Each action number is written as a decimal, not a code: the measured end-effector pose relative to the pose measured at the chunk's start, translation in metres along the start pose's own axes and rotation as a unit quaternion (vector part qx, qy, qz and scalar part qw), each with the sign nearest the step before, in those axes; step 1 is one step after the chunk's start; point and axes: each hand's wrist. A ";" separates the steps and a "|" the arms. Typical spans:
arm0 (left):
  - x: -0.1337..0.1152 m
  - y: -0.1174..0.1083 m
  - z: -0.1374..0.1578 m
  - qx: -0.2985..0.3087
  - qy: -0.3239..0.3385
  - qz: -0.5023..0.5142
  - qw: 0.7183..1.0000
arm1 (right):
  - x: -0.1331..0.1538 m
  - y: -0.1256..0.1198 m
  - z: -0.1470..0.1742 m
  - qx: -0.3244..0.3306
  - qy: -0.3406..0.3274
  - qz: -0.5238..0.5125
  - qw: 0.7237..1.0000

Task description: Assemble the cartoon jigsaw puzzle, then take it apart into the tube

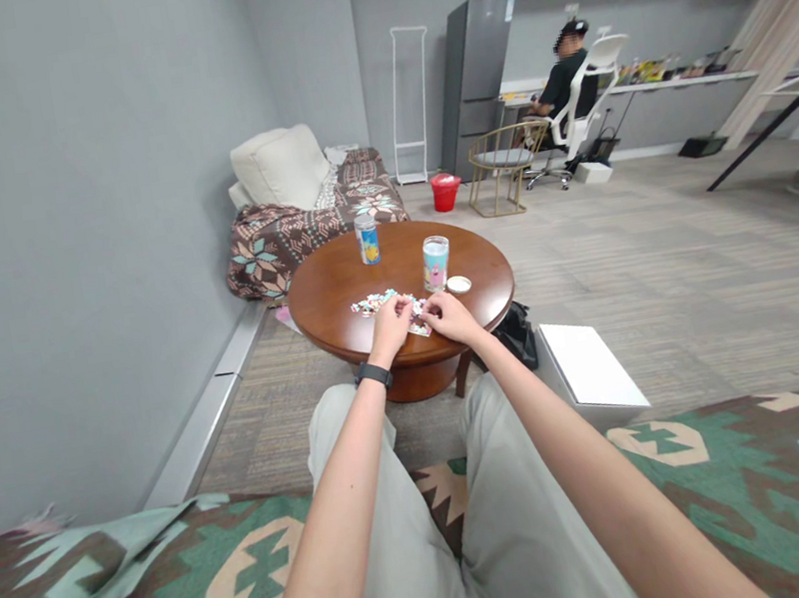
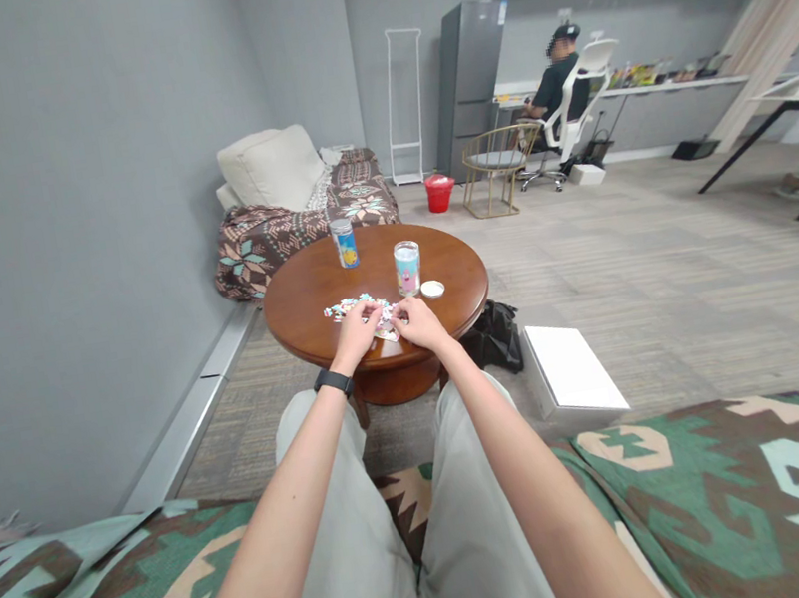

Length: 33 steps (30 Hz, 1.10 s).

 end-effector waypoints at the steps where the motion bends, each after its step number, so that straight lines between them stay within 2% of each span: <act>1: 0.000 0.001 0.000 -0.003 -0.004 -0.001 1.000 | 0.001 -0.001 0.000 -0.005 0.007 -0.010 1.000; 6: 0.003 0.003 -0.001 -0.005 -0.008 -0.007 1.000 | 0.006 -0.008 0.002 -0.011 0.041 -0.041 0.998; 12: 0.012 0.003 -0.005 -0.007 -0.023 0.053 0.998 | 0.006 -0.014 0.003 0.026 0.025 -0.105 0.994; 18: 0.017 0.001 -0.008 0.041 0.000 0.096 0.995 | 0.002 -0.015 0.000 0.042 0.042 -0.145 0.988; 26: 0.022 0.000 -0.012 0.101 -0.027 0.143 0.984 | 0.004 -0.019 -0.001 0.089 0.046 -0.208 0.973; 30: 0.024 0.001 -0.011 0.112 -0.014 0.137 0.984 | 0.005 -0.020 -0.001 0.102 0.048 -0.220 0.969; 33: 0.022 -0.001 -0.010 0.110 0.001 0.137 0.984 | 0.004 -0.019 -0.001 0.086 0.064 -0.247 0.963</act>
Point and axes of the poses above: each hand's wrist, its own z-axis away from the middle knuckle, its own y-axis out of the palm, x = y × z, and after that the axes turned 10 degrees about z, right-handed
